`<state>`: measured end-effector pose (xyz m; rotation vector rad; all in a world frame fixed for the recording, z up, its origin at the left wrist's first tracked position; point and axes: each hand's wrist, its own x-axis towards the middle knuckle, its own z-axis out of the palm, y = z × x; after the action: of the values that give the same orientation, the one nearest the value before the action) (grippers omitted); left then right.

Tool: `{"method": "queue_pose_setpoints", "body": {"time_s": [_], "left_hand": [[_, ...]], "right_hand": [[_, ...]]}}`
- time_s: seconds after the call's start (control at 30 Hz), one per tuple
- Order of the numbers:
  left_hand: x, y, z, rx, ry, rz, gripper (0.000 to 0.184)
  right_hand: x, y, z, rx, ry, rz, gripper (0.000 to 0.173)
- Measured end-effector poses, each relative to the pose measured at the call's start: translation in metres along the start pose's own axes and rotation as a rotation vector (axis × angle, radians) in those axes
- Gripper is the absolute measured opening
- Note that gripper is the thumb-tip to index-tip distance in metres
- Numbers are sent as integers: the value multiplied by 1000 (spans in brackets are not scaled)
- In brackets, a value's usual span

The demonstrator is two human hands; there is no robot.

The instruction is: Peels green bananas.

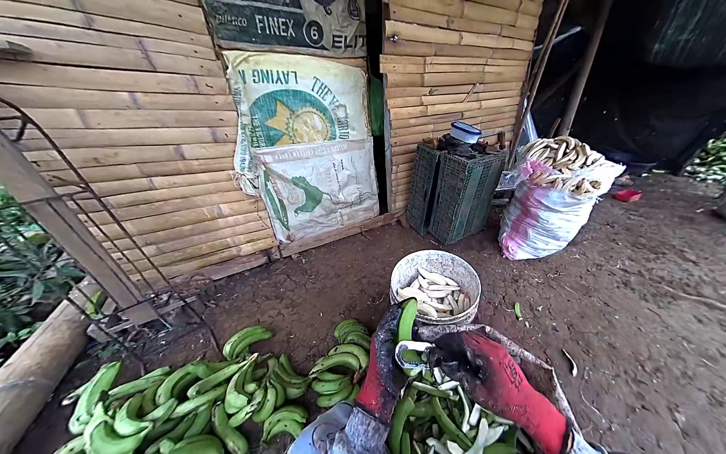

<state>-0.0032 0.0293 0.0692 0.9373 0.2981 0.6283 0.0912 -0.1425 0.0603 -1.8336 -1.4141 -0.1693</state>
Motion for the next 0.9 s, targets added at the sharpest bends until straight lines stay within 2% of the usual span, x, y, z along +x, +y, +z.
{"method": "queue_pose_setpoints", "body": {"time_s": [0.13,0.23,0.33,0.4,0.43,0.5,0.57,0.67,0.73,0.8,0.9], "left_hand": [[-9,-15,-4,209,-108,-45,36],[-15,-26,-7,313,-178,-105,37],[-22,-38,3,319,-83,-146,37],[-32,-37,10,400,-37,-121,39],[-36,-34,13,428,-36,-101,40],[-22,-40,8,324,38,-114,37],[1,-47,-8,222,75,-102,38],[15,-45,-14,226,43,-12,42],[15,-45,-14,174,-9,-59,44],[2,-48,-8,240,-38,-166,45],[-23,-42,-1,633,-95,-173,41]], "right_hand": [[-35,9,19,-217,52,-34,33],[-38,24,26,-270,64,53,35],[-21,40,22,-265,75,342,41],[-9,58,12,-239,57,586,44],[-7,66,7,-205,87,640,44],[-8,65,1,-109,157,584,42],[-15,49,6,21,195,411,36],[-33,19,27,74,49,252,35],[-34,17,36,-26,-27,280,36],[-24,31,31,-138,13,363,39],[-2,56,6,-235,118,563,43]]}}
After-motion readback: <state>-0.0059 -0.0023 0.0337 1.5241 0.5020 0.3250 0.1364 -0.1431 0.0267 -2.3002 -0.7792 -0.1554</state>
